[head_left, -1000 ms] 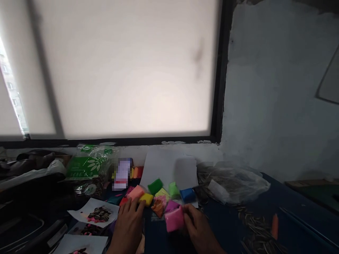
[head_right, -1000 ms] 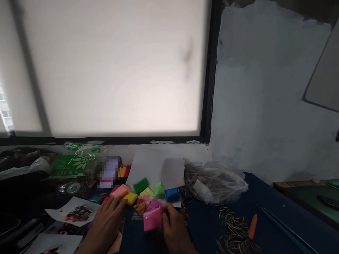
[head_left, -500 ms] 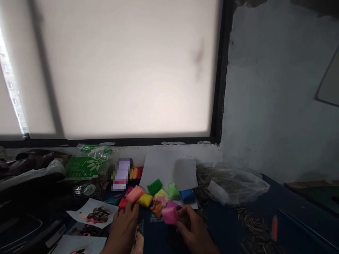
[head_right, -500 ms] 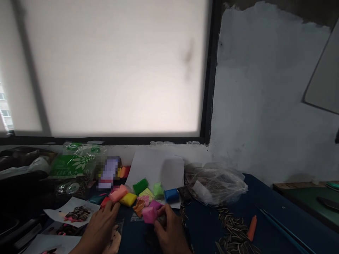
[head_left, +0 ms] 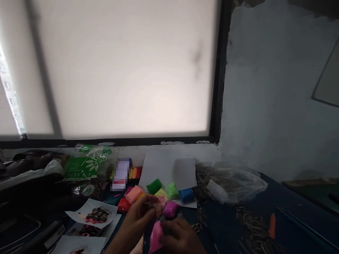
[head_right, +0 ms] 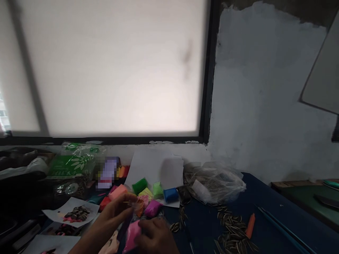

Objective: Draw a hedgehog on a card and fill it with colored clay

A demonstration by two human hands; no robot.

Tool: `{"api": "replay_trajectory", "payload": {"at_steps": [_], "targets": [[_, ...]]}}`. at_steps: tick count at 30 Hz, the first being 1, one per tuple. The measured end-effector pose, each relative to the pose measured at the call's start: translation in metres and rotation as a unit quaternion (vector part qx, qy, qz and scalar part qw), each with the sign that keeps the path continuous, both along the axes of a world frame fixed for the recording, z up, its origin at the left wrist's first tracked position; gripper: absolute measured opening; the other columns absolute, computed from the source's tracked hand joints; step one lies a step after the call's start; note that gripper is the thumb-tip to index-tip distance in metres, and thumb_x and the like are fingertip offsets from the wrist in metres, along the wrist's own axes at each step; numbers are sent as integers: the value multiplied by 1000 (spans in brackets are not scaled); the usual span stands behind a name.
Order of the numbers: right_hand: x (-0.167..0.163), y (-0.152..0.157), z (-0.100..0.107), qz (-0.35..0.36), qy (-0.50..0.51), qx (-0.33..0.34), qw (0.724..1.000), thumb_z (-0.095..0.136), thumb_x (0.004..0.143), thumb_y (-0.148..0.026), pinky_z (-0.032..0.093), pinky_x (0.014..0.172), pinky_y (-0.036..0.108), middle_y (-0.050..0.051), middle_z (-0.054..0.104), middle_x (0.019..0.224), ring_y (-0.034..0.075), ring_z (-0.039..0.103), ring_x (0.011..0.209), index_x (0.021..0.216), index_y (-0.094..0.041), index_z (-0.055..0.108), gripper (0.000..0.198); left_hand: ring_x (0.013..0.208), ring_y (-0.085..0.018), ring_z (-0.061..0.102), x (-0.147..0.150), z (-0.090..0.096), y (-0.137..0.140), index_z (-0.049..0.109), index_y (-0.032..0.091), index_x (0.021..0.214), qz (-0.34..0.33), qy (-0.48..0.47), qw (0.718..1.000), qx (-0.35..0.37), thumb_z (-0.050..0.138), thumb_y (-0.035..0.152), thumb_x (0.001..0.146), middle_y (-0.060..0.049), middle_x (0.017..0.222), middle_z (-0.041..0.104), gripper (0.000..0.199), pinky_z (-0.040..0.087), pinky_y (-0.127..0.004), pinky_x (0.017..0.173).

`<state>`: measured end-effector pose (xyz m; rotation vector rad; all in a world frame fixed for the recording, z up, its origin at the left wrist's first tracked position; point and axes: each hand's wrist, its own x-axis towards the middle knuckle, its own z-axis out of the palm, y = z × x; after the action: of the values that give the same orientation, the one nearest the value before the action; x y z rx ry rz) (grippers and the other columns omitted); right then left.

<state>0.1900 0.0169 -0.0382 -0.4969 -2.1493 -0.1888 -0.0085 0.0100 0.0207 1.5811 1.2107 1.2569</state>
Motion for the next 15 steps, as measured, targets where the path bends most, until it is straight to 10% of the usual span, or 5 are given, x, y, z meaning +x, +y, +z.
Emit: {"api": "replay_trajectory", "payload": {"at_steps": [7,10,15], "targets": [[4,-14,24,55,130,-513,847,46,100,-46,47,69,26,6,69,87,21,66,81,100,-18,66,35,111,-31,63,24,-26,1,71,20,101,-75,-82,994,-4,82,30,67,-11,115,69,37,49,-38,97],[2,-12,21,29,193,-558,806,52,93,-55,45,64,27,3,62,74,20,60,71,84,-17,63,40,130,-34,52,30,-34,-5,71,21,113,-66,20,996,59,71,21,69,-12,132,63,44,43,-42,108],[14,-1,33,-32,277,-509,814,56,87,-58,45,63,27,3,61,73,20,56,69,79,-18,63,41,133,-37,49,25,-52,-14,64,20,126,9,219,957,189,62,9,68,-15,140,59,59,39,-48,112]]}}
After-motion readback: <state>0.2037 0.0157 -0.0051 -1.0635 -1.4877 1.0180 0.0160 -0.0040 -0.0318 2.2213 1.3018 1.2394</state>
